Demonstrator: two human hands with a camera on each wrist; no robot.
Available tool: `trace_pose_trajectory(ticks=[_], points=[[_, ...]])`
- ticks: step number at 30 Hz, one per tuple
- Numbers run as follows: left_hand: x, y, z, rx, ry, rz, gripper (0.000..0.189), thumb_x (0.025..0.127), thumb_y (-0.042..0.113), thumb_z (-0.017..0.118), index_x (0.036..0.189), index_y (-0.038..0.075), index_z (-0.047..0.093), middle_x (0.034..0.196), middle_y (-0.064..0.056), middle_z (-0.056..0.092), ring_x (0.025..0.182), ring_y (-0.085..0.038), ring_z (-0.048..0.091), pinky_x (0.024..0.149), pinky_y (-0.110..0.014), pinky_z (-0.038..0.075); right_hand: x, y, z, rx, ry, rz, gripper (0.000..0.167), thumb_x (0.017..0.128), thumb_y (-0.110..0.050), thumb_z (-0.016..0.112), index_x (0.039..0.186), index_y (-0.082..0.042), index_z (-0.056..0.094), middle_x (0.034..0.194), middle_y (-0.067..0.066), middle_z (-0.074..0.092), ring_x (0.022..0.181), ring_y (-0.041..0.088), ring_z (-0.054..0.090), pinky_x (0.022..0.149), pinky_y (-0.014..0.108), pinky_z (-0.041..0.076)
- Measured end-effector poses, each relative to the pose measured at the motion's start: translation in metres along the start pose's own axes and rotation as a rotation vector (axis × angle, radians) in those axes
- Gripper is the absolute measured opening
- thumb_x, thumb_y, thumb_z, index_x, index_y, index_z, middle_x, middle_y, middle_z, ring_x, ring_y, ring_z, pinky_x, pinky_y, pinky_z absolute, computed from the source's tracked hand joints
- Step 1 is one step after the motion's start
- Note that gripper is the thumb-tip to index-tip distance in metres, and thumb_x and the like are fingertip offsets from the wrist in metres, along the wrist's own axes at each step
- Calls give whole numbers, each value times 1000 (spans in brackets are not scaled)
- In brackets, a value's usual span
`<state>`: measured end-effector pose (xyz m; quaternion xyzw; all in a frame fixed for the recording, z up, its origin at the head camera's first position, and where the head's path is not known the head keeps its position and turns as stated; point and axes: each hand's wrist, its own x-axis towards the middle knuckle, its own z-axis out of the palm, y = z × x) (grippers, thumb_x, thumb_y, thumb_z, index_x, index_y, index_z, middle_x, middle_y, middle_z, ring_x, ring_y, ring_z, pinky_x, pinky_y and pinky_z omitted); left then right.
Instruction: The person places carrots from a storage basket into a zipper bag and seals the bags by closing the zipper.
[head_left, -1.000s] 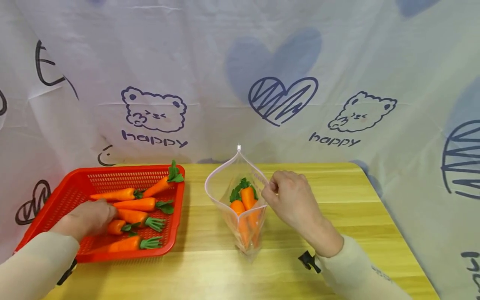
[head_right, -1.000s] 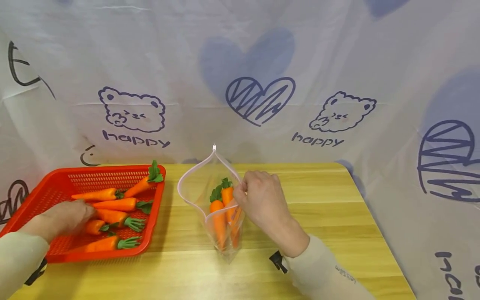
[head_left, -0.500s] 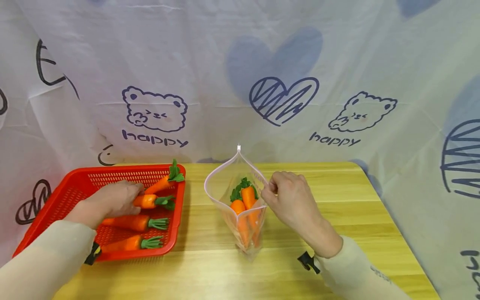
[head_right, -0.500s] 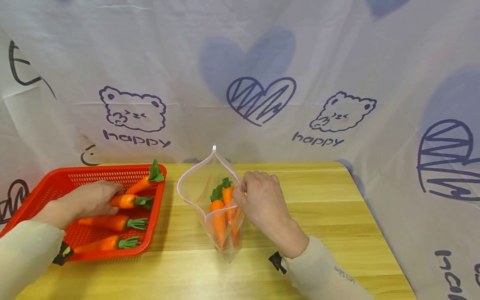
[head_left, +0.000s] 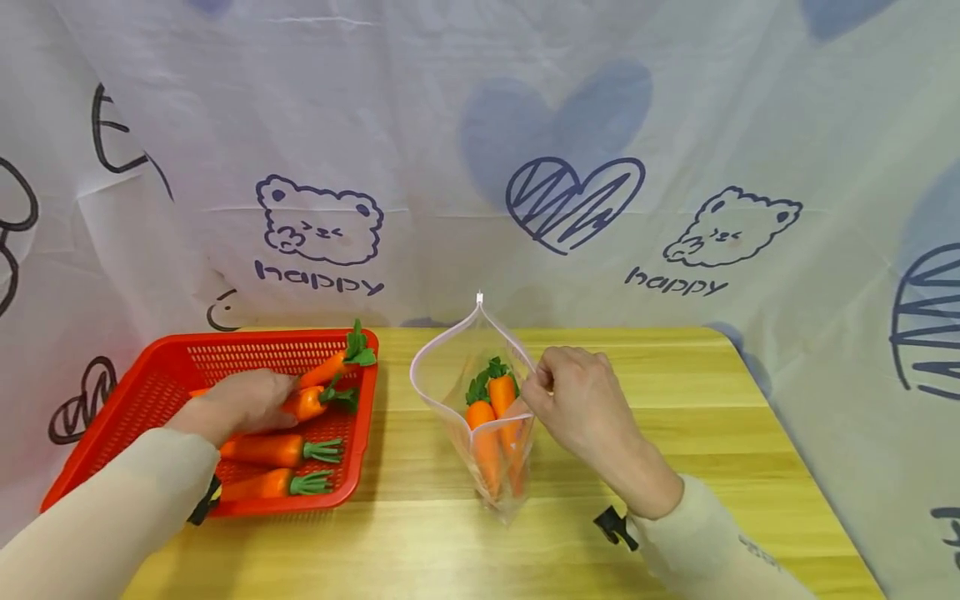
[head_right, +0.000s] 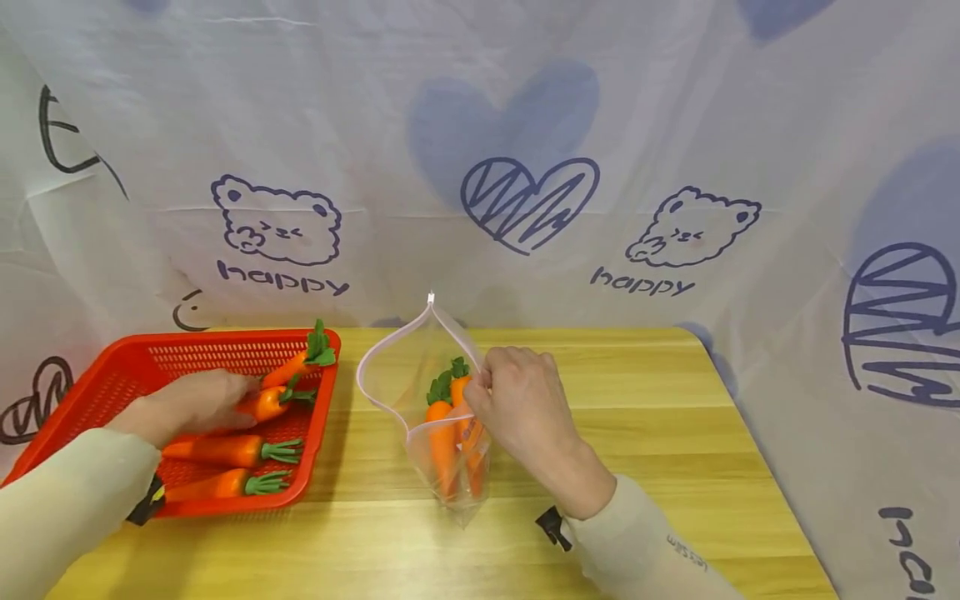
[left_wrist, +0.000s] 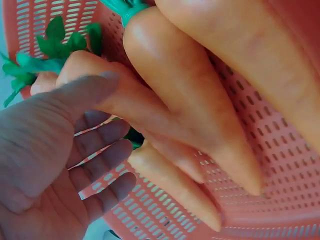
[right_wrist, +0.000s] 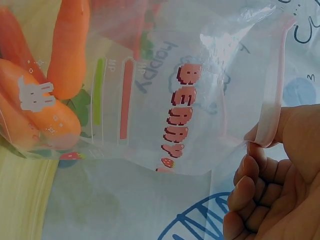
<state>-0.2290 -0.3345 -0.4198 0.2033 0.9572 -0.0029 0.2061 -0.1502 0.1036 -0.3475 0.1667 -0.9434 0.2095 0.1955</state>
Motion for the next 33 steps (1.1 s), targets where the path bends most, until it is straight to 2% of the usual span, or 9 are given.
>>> trace_pose_trajectory(ticks=[2,5,8,12,17,23,25,30,33], points=[[4,3,-1,12,0,11,31,91,29,79,104,6,63,87,-5,62,82,-26,62,85,-52,58,0,0,0,1,4,-1,19,84,-9,69,70,-13,57,65,-3,53,63,18,47,66,35,39],[10,9,-7,41,29,30,44,90,31,80,116,0,63,98,-10,69,92,-32,68,93,-57,57,-1,1,-2,-3,5,0,19,84,-9,70,70,-13,56,65,-3,53,63,18,47,67,36,41],[13,11,-17,104,105,52,56,87,32,84,126,-1,60,116,-19,71,109,-42,67,101,-61,52,-2,4,-4,-12,8,0,20,83,-9,70,70,-13,56,64,-4,53,62,18,47,67,36,41],[16,4,-21,141,199,99,52,85,23,88,122,1,60,123,-23,69,116,-48,64,102,-63,51,-3,5,-7,-26,14,10,20,83,-9,70,70,-13,56,65,-4,52,63,18,46,68,36,40],[23,-6,-8,42,158,113,51,88,14,83,130,-5,60,125,-24,69,119,-48,64,106,-63,48,-5,6,-9,-35,6,26,20,83,-9,71,69,-13,56,65,-4,52,63,18,46,69,36,41],[21,-17,-2,48,122,54,35,86,8,80,118,1,65,107,-13,70,102,-38,67,100,-59,53,-5,5,-8,-46,11,19,20,82,-9,70,70,-13,56,65,-4,52,63,18,46,68,36,40],[18,-20,-2,70,121,34,37,87,13,82,118,1,66,112,-17,70,106,-41,66,102,-60,52,-5,5,-7,-44,11,14,20,82,-8,70,69,-13,55,65,-4,52,62,18,46,67,35,40],[14,-21,0,93,188,45,56,88,23,84,132,-4,61,134,-31,64,127,-56,56,109,-67,44,-3,4,-5,-32,14,3,20,82,-8,69,69,-14,55,64,-4,52,62,18,46,66,35,39],[15,-20,2,90,235,79,52,88,23,84,128,-2,61,125,-24,70,118,-52,61,104,-65,49,-3,3,-3,-30,11,5,21,83,-9,70,69,-14,55,64,-4,52,62,18,46,66,35,38]])
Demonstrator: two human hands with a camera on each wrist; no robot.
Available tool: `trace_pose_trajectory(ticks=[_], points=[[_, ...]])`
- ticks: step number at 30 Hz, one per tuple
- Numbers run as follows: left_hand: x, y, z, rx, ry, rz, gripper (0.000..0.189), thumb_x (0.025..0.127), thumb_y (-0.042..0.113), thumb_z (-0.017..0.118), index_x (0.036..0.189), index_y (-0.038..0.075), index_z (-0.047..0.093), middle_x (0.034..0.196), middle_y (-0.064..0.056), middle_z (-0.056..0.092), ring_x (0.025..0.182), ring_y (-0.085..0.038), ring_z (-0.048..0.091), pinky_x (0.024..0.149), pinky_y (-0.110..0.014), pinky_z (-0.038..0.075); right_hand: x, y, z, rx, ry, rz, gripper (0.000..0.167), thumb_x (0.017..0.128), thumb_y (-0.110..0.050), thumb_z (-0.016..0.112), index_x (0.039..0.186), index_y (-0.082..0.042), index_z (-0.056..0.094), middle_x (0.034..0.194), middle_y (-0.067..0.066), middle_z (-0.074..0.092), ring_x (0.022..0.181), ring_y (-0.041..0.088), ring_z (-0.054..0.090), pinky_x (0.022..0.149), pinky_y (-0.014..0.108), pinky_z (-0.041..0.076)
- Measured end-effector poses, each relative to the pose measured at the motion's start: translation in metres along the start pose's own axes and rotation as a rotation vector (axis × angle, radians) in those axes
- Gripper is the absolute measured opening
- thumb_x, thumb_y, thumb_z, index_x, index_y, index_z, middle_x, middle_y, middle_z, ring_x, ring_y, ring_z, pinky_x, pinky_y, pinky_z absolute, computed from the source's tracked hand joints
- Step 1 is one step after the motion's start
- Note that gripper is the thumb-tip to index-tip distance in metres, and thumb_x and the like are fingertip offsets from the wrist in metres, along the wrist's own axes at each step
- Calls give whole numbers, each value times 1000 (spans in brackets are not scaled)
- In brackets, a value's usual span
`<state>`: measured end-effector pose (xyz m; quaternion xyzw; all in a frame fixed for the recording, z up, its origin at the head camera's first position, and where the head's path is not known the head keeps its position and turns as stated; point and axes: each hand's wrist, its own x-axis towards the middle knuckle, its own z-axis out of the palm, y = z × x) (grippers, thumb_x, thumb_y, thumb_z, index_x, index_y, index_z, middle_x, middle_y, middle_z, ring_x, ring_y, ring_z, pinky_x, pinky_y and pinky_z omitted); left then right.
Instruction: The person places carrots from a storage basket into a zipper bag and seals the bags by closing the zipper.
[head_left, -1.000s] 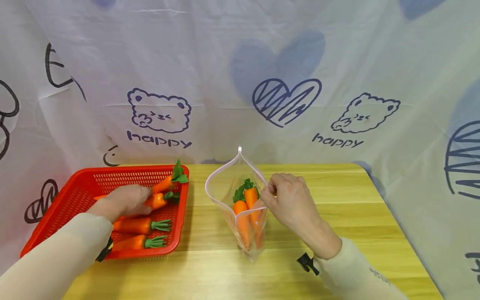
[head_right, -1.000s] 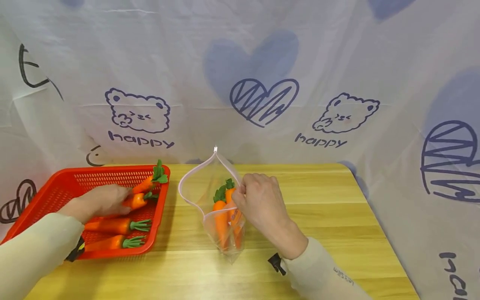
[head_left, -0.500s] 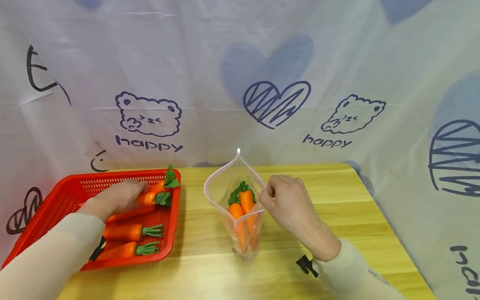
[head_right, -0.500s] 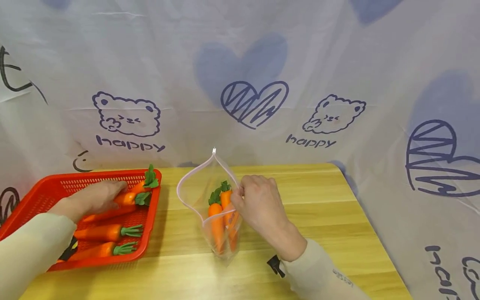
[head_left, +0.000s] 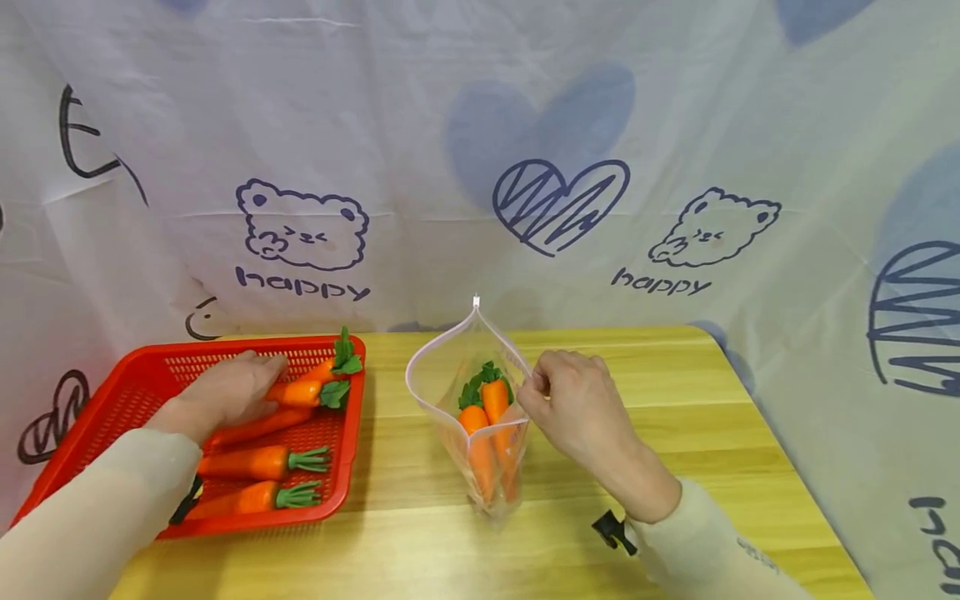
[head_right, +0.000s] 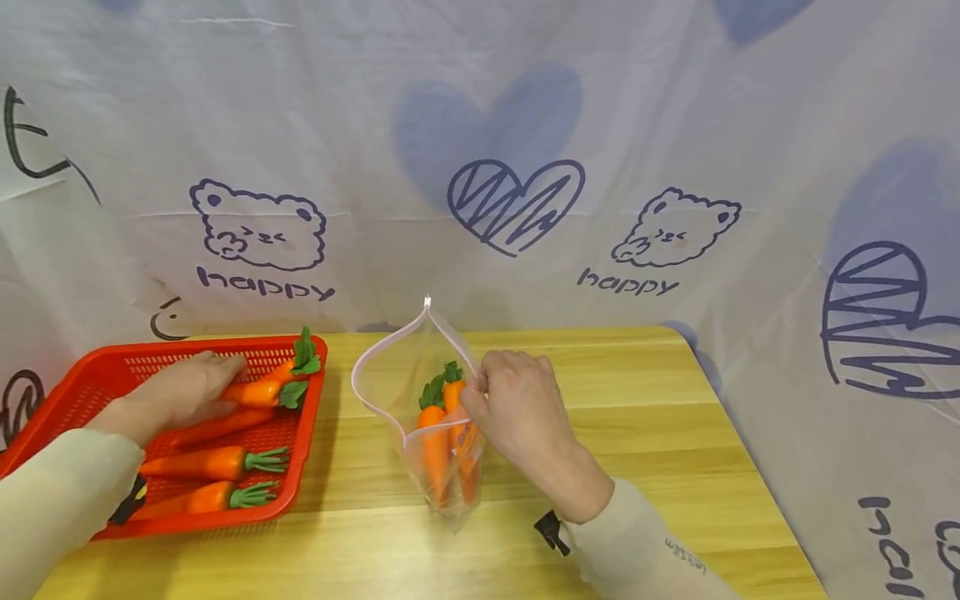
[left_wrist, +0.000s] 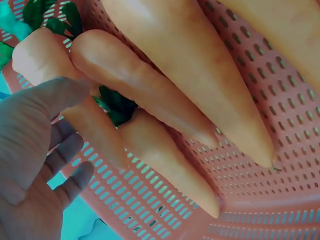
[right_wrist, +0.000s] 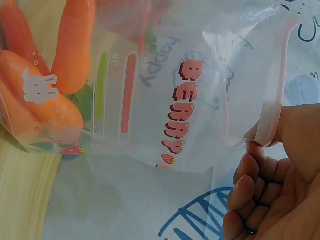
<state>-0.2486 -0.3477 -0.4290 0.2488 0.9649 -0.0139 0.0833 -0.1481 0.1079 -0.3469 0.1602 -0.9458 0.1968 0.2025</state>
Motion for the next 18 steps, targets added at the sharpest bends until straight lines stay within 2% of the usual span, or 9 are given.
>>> trace_pose_trajectory(ticks=[4,7,9,12,15,18], points=[[2,3,0,50,28,33,40,86,25,86,114,6,65,106,-11,73,104,-39,62,96,-63,52,-1,0,0,0,-2,-1,22,83,-10,71,69,-14,55,65,-4,52,62,18,46,66,34,37],[-1,6,-2,115,59,58,37,83,28,87,108,9,66,103,-8,70,103,-36,58,95,-63,50,-1,1,0,1,1,-2,22,83,-10,71,69,-14,54,64,-4,51,62,18,46,66,34,36],[-3,8,-6,145,89,77,38,82,28,87,106,10,65,102,-8,68,103,-35,57,95,-61,50,-1,2,-1,2,4,-1,22,83,-9,70,69,-14,54,64,-4,51,62,18,45,66,34,36],[-11,12,-14,152,118,95,43,81,29,88,111,7,65,108,-12,69,106,-37,58,99,-60,51,-2,2,0,8,4,-4,22,83,-8,71,69,-14,54,64,-4,51,61,18,45,66,34,38],[-18,18,-23,141,121,95,48,82,29,87,115,3,64,111,-15,69,109,-39,59,102,-60,50,-2,1,0,11,-1,-2,22,83,-8,71,69,-13,55,64,-4,51,61,17,45,65,34,38],[-27,23,-33,138,144,80,46,82,31,85,111,2,64,106,-15,68,107,-41,60,102,-60,49,-2,0,1,11,-3,-1,22,83,-8,70,69,-13,55,64,-4,51,60,17,45,65,34,38]])
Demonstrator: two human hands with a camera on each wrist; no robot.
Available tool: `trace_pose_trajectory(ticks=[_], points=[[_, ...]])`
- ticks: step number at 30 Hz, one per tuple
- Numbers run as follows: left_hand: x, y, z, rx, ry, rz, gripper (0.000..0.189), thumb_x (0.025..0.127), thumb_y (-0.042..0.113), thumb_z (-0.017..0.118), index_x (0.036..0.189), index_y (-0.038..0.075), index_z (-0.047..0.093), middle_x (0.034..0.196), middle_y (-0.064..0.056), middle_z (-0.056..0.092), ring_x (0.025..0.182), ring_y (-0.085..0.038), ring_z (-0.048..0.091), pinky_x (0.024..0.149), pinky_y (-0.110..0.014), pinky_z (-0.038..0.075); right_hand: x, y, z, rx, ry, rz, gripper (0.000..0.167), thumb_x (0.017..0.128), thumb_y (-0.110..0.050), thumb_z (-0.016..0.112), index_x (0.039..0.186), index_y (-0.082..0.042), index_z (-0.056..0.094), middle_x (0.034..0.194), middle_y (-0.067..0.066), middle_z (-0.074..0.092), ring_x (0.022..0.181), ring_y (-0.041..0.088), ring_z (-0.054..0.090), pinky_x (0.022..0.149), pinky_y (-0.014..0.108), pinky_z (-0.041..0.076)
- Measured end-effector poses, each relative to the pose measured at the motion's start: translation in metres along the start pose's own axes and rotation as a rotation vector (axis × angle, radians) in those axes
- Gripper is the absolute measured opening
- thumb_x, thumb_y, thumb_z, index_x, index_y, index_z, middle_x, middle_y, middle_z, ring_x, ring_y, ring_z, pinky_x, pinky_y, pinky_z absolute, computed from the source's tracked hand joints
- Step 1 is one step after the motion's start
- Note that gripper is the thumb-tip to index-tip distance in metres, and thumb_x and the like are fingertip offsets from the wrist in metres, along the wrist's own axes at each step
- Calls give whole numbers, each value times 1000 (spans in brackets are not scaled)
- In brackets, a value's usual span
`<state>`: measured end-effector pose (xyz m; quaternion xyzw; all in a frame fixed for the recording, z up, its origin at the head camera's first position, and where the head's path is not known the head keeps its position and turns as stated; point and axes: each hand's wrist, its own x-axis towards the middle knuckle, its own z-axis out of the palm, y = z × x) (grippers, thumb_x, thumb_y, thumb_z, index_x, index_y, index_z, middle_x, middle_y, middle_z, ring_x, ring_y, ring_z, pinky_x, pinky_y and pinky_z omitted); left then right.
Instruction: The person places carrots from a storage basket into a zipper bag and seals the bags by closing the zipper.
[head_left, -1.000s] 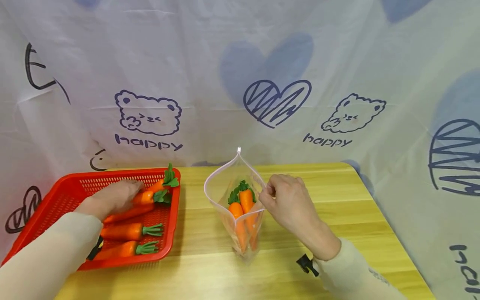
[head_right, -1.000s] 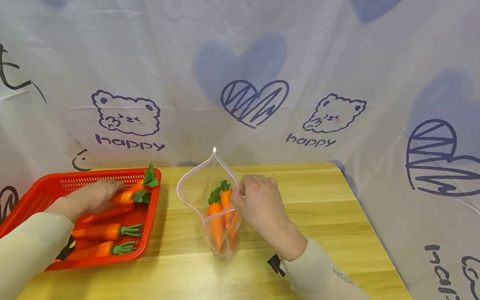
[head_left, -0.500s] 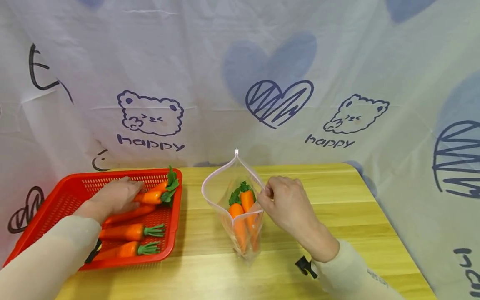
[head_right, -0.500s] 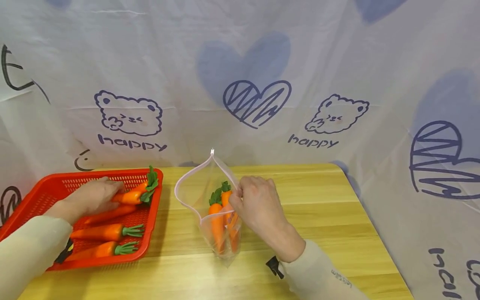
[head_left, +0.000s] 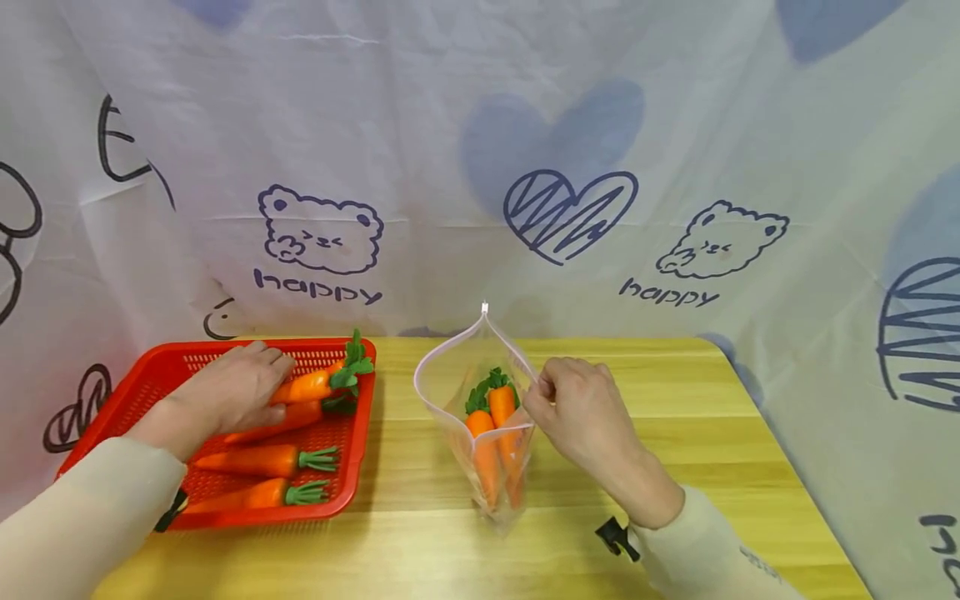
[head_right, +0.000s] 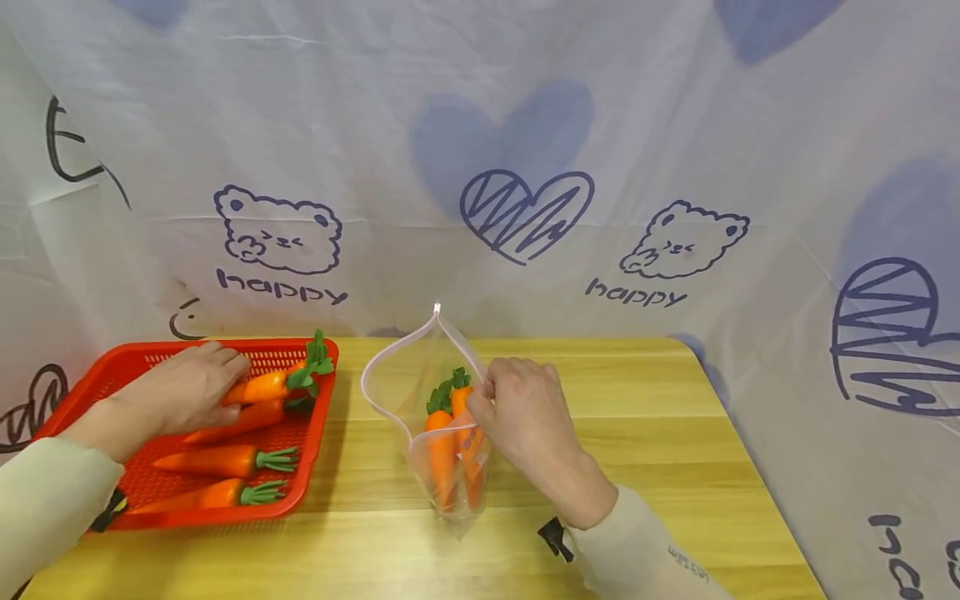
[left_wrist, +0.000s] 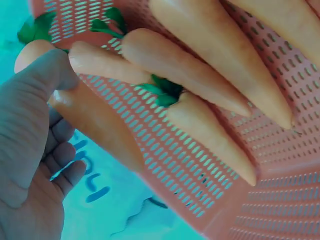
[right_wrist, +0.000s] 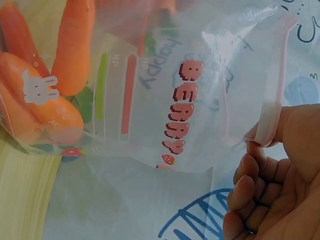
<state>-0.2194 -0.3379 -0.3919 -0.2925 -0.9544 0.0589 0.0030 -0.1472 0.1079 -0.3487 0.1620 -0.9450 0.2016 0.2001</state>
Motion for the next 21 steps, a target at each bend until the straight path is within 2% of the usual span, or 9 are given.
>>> trace_pose_trajectory(ticks=[5,11,17,21], points=[[-8,11,-18,31,58,-32,42,82,34,81,102,2,63,96,-13,65,105,-42,58,100,-59,47,-1,2,-3,2,8,4,21,83,-8,69,68,-13,55,63,-4,51,60,17,45,64,34,37],[-19,24,-47,47,70,-79,48,82,36,86,101,0,62,96,-12,64,104,-41,56,99,-57,48,-2,3,-5,-7,-1,6,21,83,-8,69,68,-14,56,63,-4,52,60,17,45,65,35,40],[-20,28,-84,49,108,-28,45,77,28,90,94,2,58,87,-7,59,94,-37,54,91,-52,47,-3,5,-10,-15,-10,25,21,83,-8,69,68,-14,55,63,-3,51,60,17,45,68,38,43],[-22,33,-99,48,103,-6,42,75,28,89,91,5,58,84,-5,58,92,-35,53,89,-51,45,-3,2,-10,-11,-18,20,22,83,-8,69,68,-14,55,63,-3,51,60,17,45,67,36,41]])
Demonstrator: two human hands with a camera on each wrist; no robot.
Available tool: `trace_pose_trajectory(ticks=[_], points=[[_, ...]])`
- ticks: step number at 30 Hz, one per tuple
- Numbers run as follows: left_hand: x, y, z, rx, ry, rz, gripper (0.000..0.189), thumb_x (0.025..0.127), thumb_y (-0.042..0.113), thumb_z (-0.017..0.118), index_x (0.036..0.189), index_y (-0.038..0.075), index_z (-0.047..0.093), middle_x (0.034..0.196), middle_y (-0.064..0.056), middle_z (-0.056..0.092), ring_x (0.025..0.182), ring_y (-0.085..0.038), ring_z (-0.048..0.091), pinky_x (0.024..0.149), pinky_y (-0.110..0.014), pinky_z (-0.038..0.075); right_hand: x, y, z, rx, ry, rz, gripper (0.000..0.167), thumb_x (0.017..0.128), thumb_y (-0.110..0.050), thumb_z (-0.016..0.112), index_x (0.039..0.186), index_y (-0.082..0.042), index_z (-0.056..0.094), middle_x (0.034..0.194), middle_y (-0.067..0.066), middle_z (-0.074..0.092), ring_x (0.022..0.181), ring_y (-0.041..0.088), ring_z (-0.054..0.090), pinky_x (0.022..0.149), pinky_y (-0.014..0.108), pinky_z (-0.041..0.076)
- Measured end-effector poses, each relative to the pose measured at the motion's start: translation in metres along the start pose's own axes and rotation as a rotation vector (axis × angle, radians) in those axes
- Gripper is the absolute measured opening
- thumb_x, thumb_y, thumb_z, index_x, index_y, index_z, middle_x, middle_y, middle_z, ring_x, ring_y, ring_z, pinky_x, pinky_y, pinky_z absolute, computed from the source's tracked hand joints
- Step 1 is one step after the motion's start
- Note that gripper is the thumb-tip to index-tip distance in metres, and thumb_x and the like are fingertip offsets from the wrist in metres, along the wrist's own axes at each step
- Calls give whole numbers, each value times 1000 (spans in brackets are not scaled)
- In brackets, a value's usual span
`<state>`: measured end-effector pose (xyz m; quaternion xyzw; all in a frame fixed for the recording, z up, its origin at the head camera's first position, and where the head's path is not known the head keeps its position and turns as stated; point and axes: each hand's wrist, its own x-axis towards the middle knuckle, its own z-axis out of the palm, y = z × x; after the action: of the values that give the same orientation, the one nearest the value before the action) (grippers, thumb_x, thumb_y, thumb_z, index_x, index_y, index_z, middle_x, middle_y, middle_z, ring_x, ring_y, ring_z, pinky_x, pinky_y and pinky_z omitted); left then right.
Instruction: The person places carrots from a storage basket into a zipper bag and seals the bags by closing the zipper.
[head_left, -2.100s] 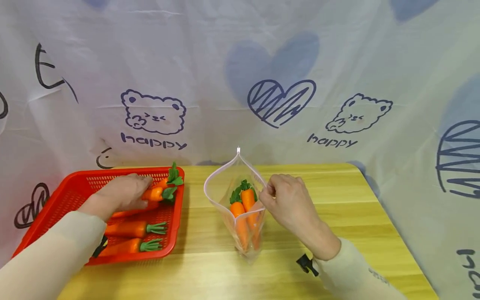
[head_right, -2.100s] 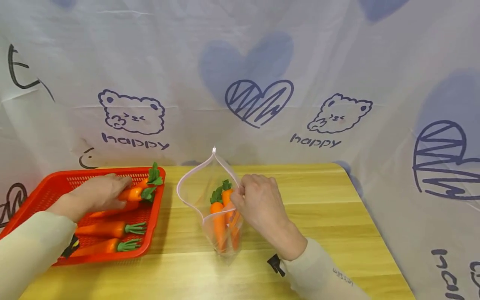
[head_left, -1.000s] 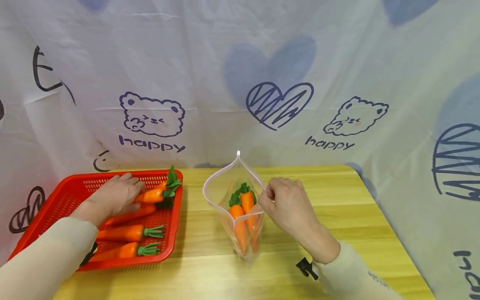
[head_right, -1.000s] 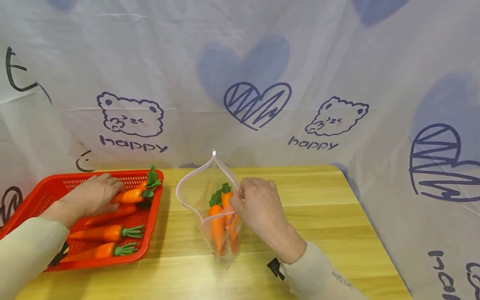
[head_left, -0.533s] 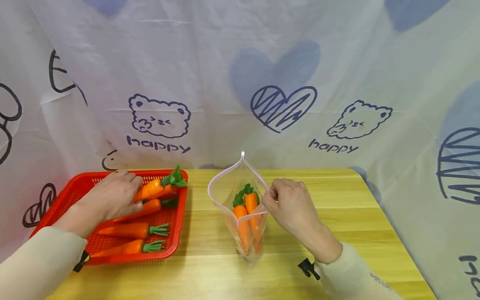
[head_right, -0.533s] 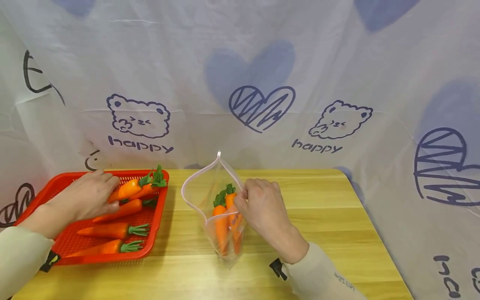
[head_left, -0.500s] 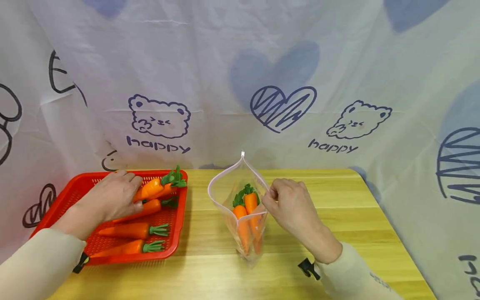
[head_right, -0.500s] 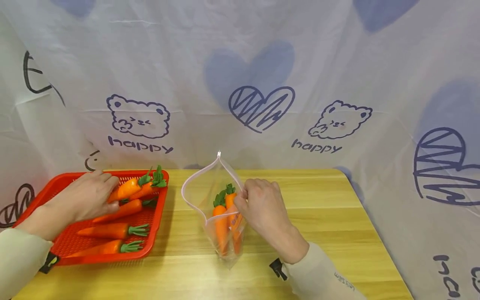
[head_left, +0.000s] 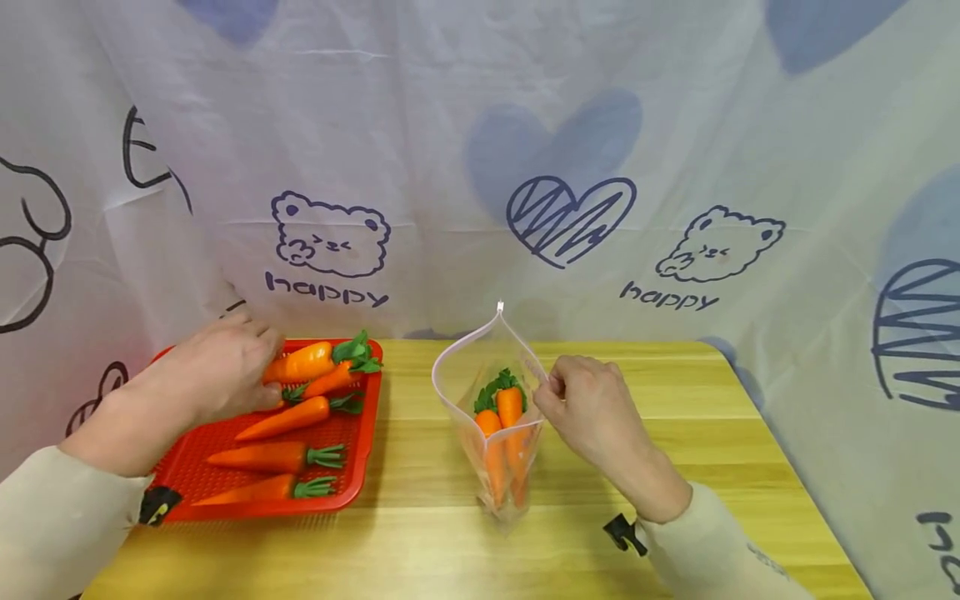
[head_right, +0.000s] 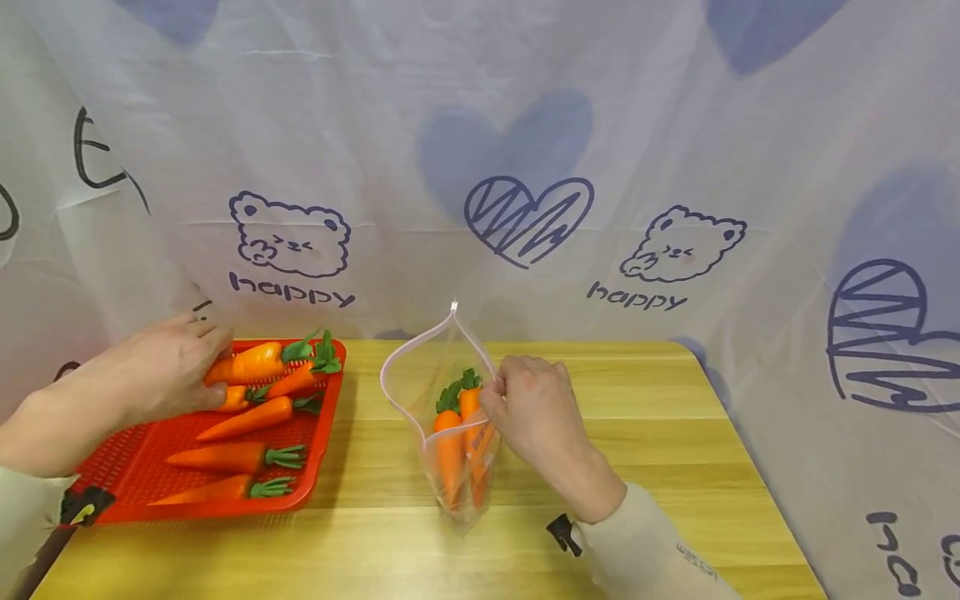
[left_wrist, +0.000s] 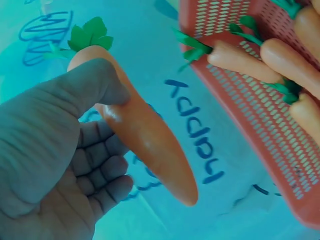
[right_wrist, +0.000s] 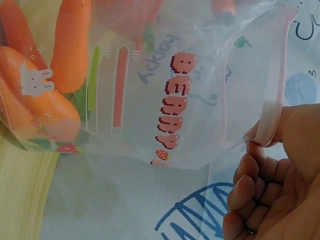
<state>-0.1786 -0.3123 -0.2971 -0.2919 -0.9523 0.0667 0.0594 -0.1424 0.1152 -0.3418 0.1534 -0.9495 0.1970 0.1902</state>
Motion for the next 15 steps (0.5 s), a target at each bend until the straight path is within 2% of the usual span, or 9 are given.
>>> trace_pose_trajectory(ticks=[5,10,15], points=[[3,11,-13,14,-23,1,43,75,32,87,92,3,60,85,-6,61,90,-35,55,89,-52,46,1,0,2,8,-3,-7,23,83,-7,69,67,-15,53,62,-4,49,59,17,44,66,36,40],[9,28,-37,7,-65,-11,47,79,36,86,99,-1,65,92,-10,66,94,-38,62,93,-57,51,3,-1,3,7,4,-24,22,82,-8,68,67,-15,53,62,-4,49,59,17,45,66,36,41],[22,53,-67,-55,-113,-13,36,80,37,83,94,9,65,83,-3,58,86,-29,59,80,-49,51,4,-3,2,4,17,-47,22,82,-7,68,67,-15,53,62,-4,49,60,17,45,65,34,38]])
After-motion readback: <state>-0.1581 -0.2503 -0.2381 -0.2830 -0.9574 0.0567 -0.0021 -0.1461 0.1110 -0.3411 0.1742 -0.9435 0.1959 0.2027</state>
